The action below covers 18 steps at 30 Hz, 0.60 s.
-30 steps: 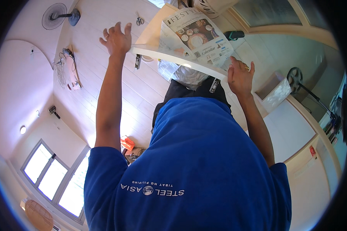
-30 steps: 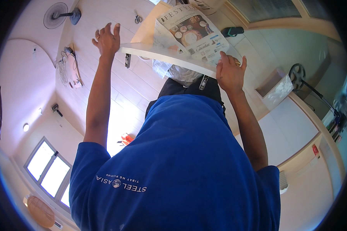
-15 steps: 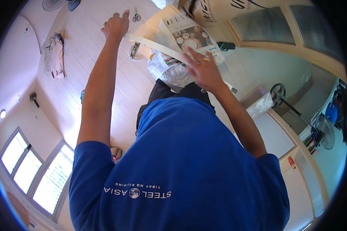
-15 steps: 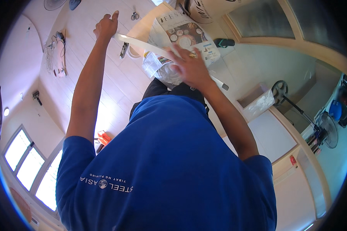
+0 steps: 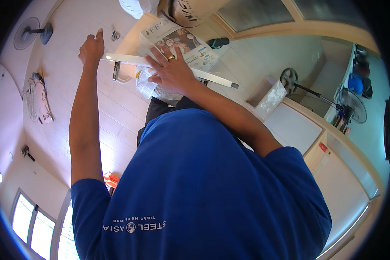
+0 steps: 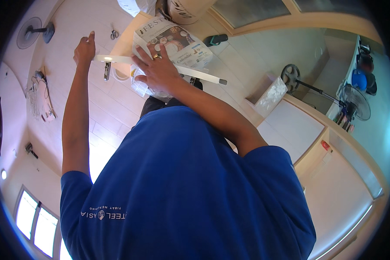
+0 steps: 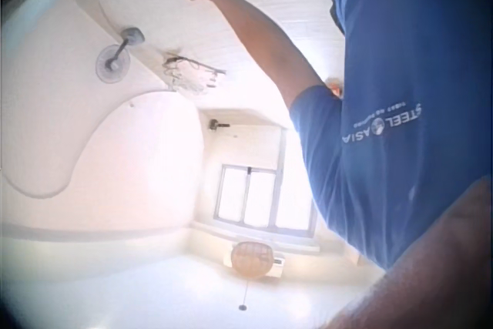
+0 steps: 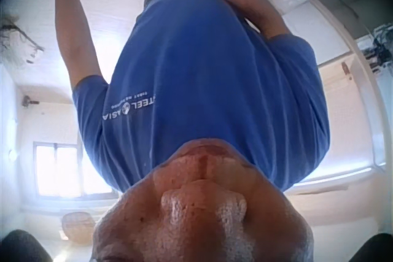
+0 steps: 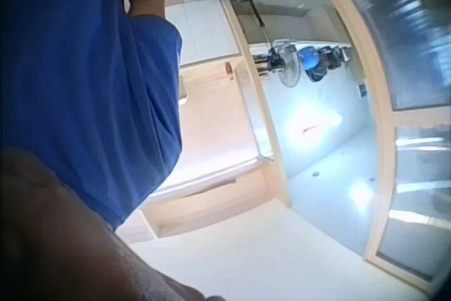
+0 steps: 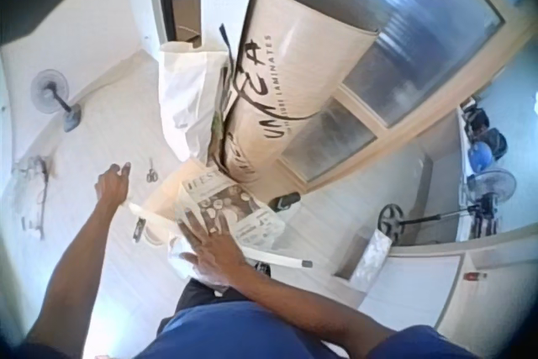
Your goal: The person aligns and fits a white plastic edge strip along the edge of a white cabinet door, pressing it into place. The person repeatedly adjusts the strip and the door to ensure proper alignment.
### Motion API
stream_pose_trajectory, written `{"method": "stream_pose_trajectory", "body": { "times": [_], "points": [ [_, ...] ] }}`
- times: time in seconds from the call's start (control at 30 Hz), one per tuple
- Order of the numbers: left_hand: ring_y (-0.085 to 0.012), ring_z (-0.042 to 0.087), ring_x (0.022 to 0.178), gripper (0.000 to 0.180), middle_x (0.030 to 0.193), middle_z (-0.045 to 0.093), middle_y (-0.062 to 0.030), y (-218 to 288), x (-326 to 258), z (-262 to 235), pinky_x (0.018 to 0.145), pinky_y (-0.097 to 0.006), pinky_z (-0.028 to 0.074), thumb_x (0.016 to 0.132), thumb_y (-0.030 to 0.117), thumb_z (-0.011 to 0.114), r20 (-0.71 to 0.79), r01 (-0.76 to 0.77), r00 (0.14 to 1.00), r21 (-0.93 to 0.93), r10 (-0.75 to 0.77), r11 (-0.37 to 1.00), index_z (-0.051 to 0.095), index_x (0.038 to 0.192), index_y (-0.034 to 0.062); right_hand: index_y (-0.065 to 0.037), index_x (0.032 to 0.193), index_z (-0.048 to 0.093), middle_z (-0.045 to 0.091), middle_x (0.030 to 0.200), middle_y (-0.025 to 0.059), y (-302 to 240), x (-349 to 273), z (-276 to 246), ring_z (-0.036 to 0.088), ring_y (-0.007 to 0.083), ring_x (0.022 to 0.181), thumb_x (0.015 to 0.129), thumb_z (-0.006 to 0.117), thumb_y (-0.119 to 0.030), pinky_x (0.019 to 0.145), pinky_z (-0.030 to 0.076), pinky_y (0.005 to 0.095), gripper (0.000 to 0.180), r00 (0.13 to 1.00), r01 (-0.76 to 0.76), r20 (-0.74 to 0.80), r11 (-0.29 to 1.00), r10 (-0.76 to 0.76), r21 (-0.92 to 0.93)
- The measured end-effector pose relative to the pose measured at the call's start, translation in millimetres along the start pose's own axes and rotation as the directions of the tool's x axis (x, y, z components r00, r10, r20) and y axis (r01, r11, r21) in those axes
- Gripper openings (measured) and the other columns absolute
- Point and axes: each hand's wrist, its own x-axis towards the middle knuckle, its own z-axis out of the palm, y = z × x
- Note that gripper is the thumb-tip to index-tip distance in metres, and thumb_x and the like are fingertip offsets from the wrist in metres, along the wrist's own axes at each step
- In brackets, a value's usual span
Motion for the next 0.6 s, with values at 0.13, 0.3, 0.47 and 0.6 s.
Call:
{"method": "stream_pose_trajectory", "body": {
  "times": [0.13, 0.3, 0.47, 0.6],
  "points": [
    [-0.041, 0.063, 0.138, 0.081, 0.142, 0.072, -0.018, -5, 0, -1, 0.115, -0.057, 0.046, 0.106, 0.075, 0.039, 0.012, -0.017, 1.0, 0.007, 0.017, 1.0, 0.064, 0.15, 0.0117, -0.021, 0.174, 0.03, 0.022, 0.181, 0.014, 35, -41, 0, 0.023, 0.0405, 0.165, 0.109, 0.042, -0.068, 0.129, 0.014, 0.0715, 0.081, 0.99, -0.137, -0.022, 0.99, 0.137, 0.018],
    [-0.0392, 0.066, 0.133, 0.083, 0.139, 0.073, -0.0191, -8, 0, 0, 0.112, -0.052, 0.05, 0.105, 0.077, 0.042, -0.009, -0.019, 1.0, -0.038, 0.019, 0.999, 0.066, 0.146, 0.0098, -0.021, 0.173, 0.033, 0.019, 0.181, 0.0162, 72, -98, -7, 0.023, 0.0421, 0.165, 0.11, 0.039, -0.069, 0.128, 0.011, 0.0741, 0.08, 0.953, -0.302, 0.015, 0.953, 0.302, 0.034],
    [-0.0396, 0.067, 0.132, 0.081, 0.137, 0.074, -0.0202, -8, -1, -3, 0.111, -0.051, 0.051, 0.105, 0.074, 0.045, 0.003, -0.016, 1.0, -0.019, 0.017, 1.0, 0.067, 0.144, 0.0064, -0.019, 0.172, 0.034, 0.022, 0.181, 0.0165, 100, -147, -9, 0.024, 0.0423, 0.165, 0.109, 0.038, -0.071, 0.13, 0.008, 0.0728, 0.081, 0.935, -0.354, -0.014, 0.934, 0.353, -0.059],
    [-0.0412, 0.069, 0.127, 0.076, 0.132, 0.075, -0.0213, -20, 3, 6, 0.107, -0.052, 0.053, 0.104, 0.073, 0.048, -0.023, -0.031, 0.999, -0.004, 0.031, 0.999, 0.073, 0.134, 0.0076, -0.017, 0.164, 0.049, 0.044, 0.17, 0.0153, 104, -175, -22, 0.036, 0.0388, 0.16, 0.111, 0.047, -0.06, 0.131, 0.012, 0.0678, 0.069, 0.968, -0.245, 0.034, 0.967, 0.248, -0.071]
  ]
}}
